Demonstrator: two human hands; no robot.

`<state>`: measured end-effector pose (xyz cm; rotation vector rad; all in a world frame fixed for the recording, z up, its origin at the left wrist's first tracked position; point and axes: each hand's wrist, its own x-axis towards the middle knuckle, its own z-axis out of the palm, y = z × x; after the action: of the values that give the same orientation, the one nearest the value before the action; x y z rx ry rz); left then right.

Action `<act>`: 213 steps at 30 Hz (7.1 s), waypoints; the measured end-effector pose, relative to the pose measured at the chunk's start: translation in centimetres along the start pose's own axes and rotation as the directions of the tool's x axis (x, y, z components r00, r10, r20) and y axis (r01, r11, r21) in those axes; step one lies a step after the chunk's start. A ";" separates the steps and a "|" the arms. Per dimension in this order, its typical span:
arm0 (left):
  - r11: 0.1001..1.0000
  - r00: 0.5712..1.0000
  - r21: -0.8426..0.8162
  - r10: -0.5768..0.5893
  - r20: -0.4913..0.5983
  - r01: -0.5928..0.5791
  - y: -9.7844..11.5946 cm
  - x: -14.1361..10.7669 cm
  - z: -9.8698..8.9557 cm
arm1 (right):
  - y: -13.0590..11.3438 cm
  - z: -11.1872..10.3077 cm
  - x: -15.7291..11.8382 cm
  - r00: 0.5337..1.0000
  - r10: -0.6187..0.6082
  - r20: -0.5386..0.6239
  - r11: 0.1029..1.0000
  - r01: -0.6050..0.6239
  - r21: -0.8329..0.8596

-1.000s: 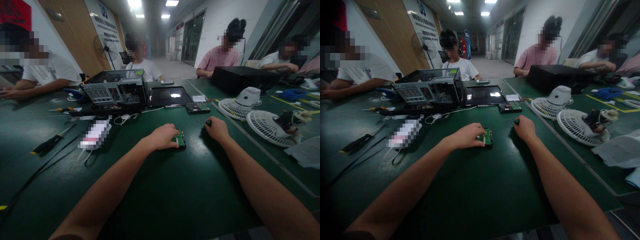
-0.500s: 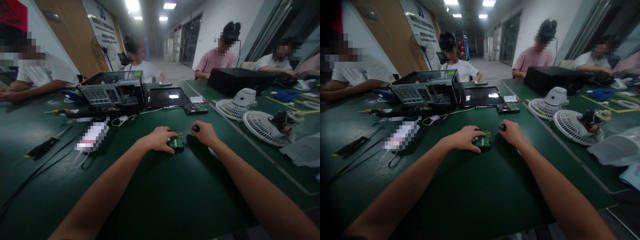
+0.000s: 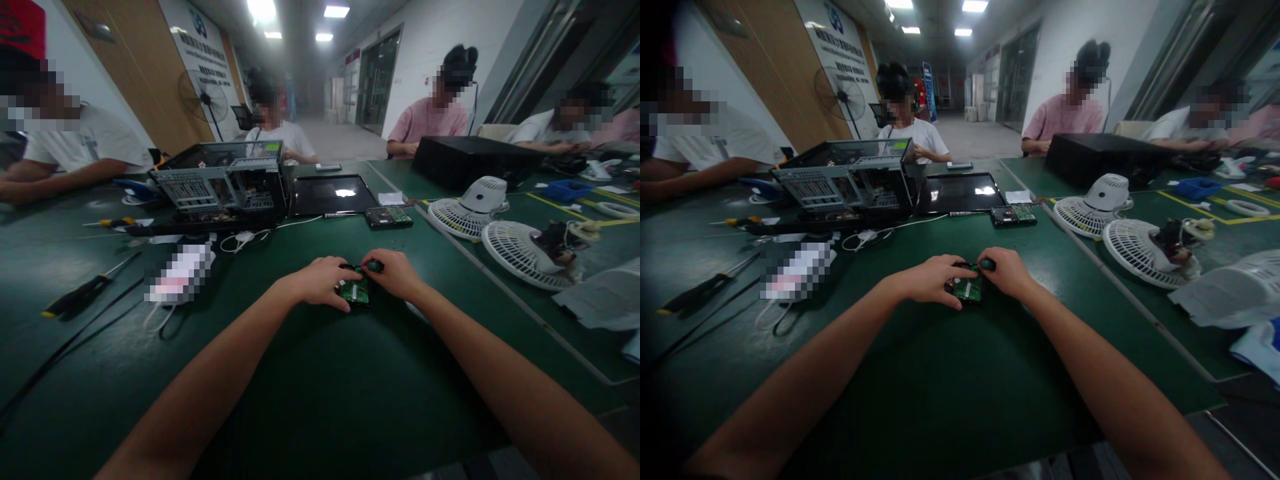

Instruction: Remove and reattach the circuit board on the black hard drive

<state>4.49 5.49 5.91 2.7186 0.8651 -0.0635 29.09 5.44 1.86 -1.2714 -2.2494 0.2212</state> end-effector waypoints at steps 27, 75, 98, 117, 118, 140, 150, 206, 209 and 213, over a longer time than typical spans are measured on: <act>1.000 1.000 -0.014 0.001 0.004 -0.001 -0.2 0.2 0.2 | 0.8 -0.4 -0.2 1.000 -0.004 0.009 1.000 0.004 -0.012; 0.985 0.935 -0.134 -0.144 -0.324 0.105 0.5 1.7 -2.7 | 0.7 -0.8 0.2 0.960 0.133 -0.247 0.984 -0.099 0.146; 0.957 0.670 -0.288 -0.184 -0.719 -0.045 1.5 2.5 -6.8 | -0.2 0.3 -0.9 0.919 0.359 0.164 0.885 -0.391 0.254; 0.940 0.711 -0.339 -0.264 -0.652 0.038 -3.4 0.7 -6.3 | -1.9 3.4 -0.5 0.973 0.224 0.047 0.908 -0.226 0.353; 0.941 0.707 -0.335 -0.267 -0.654 0.045 -3.4 0.6 -6.3 | -2.1 3.3 -0.6 0.975 0.218 0.050 0.916 -0.222 0.334; 0.949 0.696 -0.299 -0.281 -0.660 0.099 -4.3 1.2 -5.4 | -1.7 3.2 -0.1 0.987 0.150 0.062 0.914 -0.162 0.373; 0.954 0.708 -0.279 -0.271 -0.652 0.108 -4.3 1.4 -5.3 | -1.6 3.6 -0.2 0.988 0.145 0.046 0.928 -0.152 0.341; 0.951 0.611 -0.156 -0.292 -0.736 0.266 -3.1 3.4 -3.8 | -1.7 3.5 -0.2 0.987 0.157 0.042 0.938 -0.162 0.307; 0.953 0.628 -0.140 -0.282 -0.725 0.267 -3.0 2.9 -4.3 | -1.7 3.6 -0.2 0.986 0.166 0.026 0.942 -0.166 0.291; 0.964 0.678 -0.103 -0.246 -0.693 0.244 -2.8 2.3 -5.0 | -2.0 3.3 -0.3 0.970 0.242 -0.028 0.961 -0.235 0.149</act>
<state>4.56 10.41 9.69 2.5866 1.4159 0.9881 25.95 4.50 -0.26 -1.4514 -1.9991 0.4315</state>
